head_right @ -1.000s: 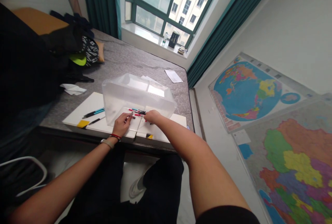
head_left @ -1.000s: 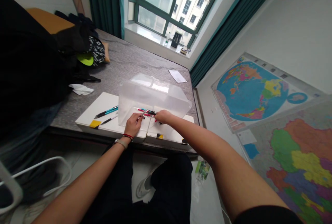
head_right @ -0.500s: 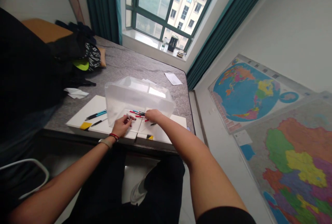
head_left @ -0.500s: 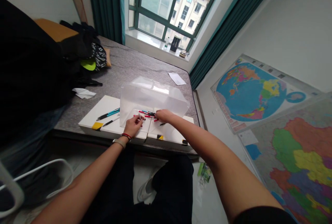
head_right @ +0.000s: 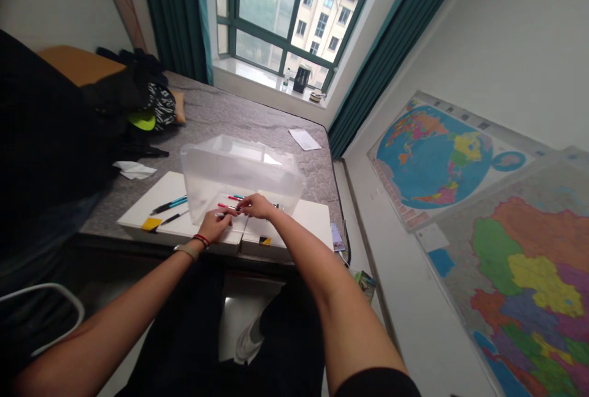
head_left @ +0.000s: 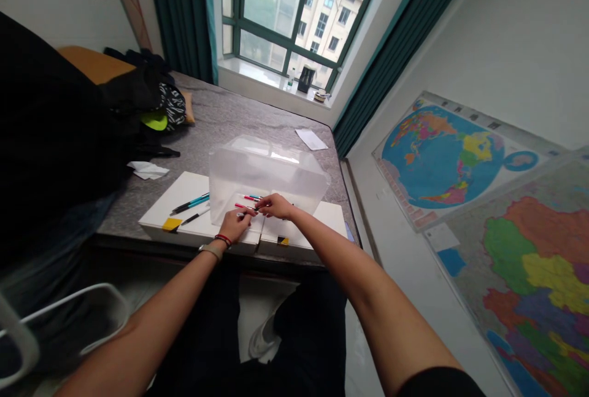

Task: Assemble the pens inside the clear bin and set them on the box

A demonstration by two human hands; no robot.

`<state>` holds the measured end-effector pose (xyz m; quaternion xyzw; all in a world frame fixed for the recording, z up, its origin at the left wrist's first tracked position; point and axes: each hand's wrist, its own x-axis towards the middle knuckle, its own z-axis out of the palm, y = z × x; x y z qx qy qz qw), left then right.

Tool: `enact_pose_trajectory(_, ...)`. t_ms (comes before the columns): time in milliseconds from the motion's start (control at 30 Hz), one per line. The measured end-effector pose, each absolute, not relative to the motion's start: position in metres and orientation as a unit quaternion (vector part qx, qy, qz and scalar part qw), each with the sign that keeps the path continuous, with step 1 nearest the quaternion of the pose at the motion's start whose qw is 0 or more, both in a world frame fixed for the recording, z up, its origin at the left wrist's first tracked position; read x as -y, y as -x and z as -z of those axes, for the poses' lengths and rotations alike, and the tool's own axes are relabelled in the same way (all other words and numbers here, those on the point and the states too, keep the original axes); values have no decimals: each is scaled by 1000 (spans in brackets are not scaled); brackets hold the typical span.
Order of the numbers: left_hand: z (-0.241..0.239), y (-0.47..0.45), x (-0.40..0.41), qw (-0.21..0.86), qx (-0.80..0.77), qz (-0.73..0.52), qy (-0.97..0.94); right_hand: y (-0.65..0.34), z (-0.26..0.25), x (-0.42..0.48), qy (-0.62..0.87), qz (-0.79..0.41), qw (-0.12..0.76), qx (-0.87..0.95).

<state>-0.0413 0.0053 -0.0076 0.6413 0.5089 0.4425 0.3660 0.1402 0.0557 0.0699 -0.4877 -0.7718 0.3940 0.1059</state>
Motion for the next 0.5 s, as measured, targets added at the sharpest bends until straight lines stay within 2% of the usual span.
enact_pose_trajectory(300,6,45,-8,358,-493,-418,-673,-134,-83,-37,484,-193,92,848)
enact_pose_trajectory(500,9,46,-13,394,-471,-396,-683,-134,-98,-34,453,-137,37,880)
